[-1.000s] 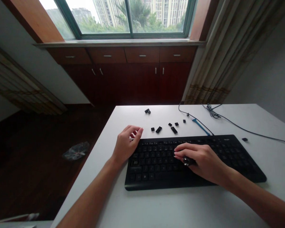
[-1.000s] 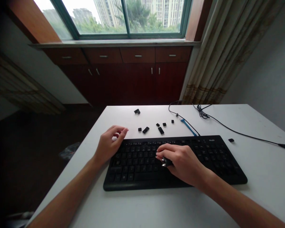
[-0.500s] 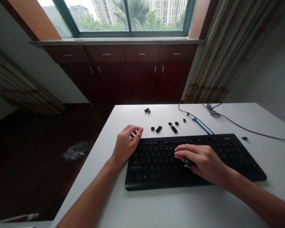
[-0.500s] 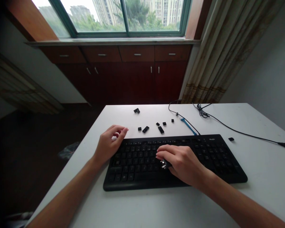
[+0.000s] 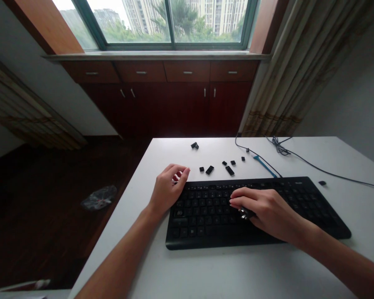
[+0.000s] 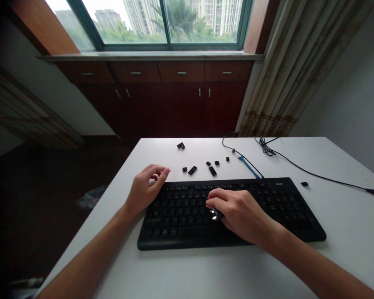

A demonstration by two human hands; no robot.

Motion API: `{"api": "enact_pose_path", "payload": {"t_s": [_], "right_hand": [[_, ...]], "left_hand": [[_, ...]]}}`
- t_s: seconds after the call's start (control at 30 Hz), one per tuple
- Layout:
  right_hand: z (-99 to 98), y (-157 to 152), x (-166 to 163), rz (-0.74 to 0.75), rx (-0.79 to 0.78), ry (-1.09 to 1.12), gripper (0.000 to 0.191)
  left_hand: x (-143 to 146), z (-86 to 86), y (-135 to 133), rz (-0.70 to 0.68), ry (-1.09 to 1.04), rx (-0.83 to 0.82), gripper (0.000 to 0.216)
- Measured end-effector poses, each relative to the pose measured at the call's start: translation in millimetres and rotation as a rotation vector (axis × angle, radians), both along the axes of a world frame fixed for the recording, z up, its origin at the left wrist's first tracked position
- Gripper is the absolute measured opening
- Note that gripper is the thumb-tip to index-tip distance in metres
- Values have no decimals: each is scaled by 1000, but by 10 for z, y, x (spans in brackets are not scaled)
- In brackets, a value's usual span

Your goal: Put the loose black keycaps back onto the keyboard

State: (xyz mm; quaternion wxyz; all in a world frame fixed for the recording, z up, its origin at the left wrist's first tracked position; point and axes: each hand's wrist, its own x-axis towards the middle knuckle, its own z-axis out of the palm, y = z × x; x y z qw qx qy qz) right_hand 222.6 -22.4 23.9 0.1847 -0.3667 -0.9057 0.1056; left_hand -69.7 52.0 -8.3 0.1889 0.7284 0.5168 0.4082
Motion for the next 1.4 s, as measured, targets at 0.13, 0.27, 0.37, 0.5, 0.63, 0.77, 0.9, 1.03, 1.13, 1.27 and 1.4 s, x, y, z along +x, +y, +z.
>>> {"api": "enact_pose_path", "payload": {"t_s": [0.13, 0.27, 0.37, 0.5, 0.63, 0.77, 0.9, 1.03, 1.13, 1.27, 1.4], "right_hand": [[147, 12, -76, -63, -70, 139, 7], [373, 59, -274, -182, -300, 739, 37], [389, 137, -478, -131, -459, 1135, 50], [156, 192, -696, -157, -525, 1070, 51], [106, 132, -744, -168, -513, 1020, 52], [308, 176, -578, -223, -449, 920, 51], [391, 408, -215, -353, -301, 581, 34], [275, 633, 135, -457, -215, 259, 33], [137, 743, 226, -472, -174, 146, 33], [-36, 860, 140, -453, -177, 88, 32], [-97, 934, 61, -426, -186, 62, 25]], "left_hand": [[1, 2, -2, -5, -10, -1, 26], [2, 10, -5, -11, -14, -3, 24], [-2, 13, -9, -12, -15, -4, 23], [-12, 9, -16, -9, -13, -11, 25], [-23, -6, -21, -20, -2, -32, 26], [-36, -7, 14, -58, 28, -63, 27], [17, 37, 133, -136, 107, -91, 26], [185, 85, 313, -242, 213, -91, 27], [321, 88, 426, -285, 276, -101, 29], [421, 80, 467, -303, 325, -122, 24], [482, 109, 418, -287, 353, -127, 21]]}}
